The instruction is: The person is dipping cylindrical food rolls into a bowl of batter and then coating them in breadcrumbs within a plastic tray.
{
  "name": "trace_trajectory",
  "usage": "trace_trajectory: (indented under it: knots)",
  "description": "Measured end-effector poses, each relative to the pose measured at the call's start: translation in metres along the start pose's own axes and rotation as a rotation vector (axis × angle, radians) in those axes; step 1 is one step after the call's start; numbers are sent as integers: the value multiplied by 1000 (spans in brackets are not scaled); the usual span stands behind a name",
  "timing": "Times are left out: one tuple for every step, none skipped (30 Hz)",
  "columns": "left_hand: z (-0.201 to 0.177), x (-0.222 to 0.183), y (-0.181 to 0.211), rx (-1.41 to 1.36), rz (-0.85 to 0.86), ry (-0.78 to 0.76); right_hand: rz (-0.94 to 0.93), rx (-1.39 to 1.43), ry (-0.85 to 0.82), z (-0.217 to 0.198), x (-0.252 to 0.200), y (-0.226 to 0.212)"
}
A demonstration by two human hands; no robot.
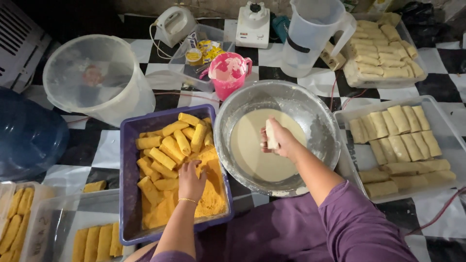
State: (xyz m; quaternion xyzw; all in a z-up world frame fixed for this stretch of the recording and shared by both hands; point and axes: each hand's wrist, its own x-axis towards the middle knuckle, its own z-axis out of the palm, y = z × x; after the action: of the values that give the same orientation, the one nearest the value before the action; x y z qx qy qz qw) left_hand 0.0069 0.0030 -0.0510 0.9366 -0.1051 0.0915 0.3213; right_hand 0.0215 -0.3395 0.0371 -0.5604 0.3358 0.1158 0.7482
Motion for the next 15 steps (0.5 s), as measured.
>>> trace_trajectory:
  knots:
    - [4, -1, -5, -2, 15, -44, 36, 15, -46, -3, -3, -3]
    - [8, -3, -11, -2, 28, -87, 74, 29, -92, -5, -6, -5]
    - [11, -3, -12, -2, 26, -85, 73, 27, -94, -6, -6, 0]
    - [13, -4, -13, -40, 43, -164, -2, -49, -158, -8, -6, 6]
    - [16, -6, -15, -78, 59, -244, -78, -124, -222, -9, -7, 12]
    - [17, -5, -11, -80, 59, -245, -77, -125, -220, -6, -11, 12]
    - [18, -4, -7, 14, 15, -381, -200, -277, -132, -4, -14, 11]
    - [19, -3, -3, 109, -29, -515, -324, -429, -43, -1, -18, 10]
    - [19, -3, -3, 107, -28, -516, -323, -430, -41, 3, -16, 9]
    - [19, -2, -3, 227, -130, -683, -256, -329, 56, 8, -14, 7]
    - [18, -1, -3, 347, -234, -848, -188, -228, 151, 14, -12, 5]
    - [15, -3, -6, 345, -236, -846, -189, -231, 150, 12, -12, 3]
    - [13, -5, -9, 413, -317, -976, -212, -224, 70, 10, -12, 1]
    - [11, -8, -12, 481, -401, -1105, -234, -217, -10, 8, -11, 0]
    - [-18, 7, 27, 478, -405, -1103, -235, -220, -14, 14, -22, -1]
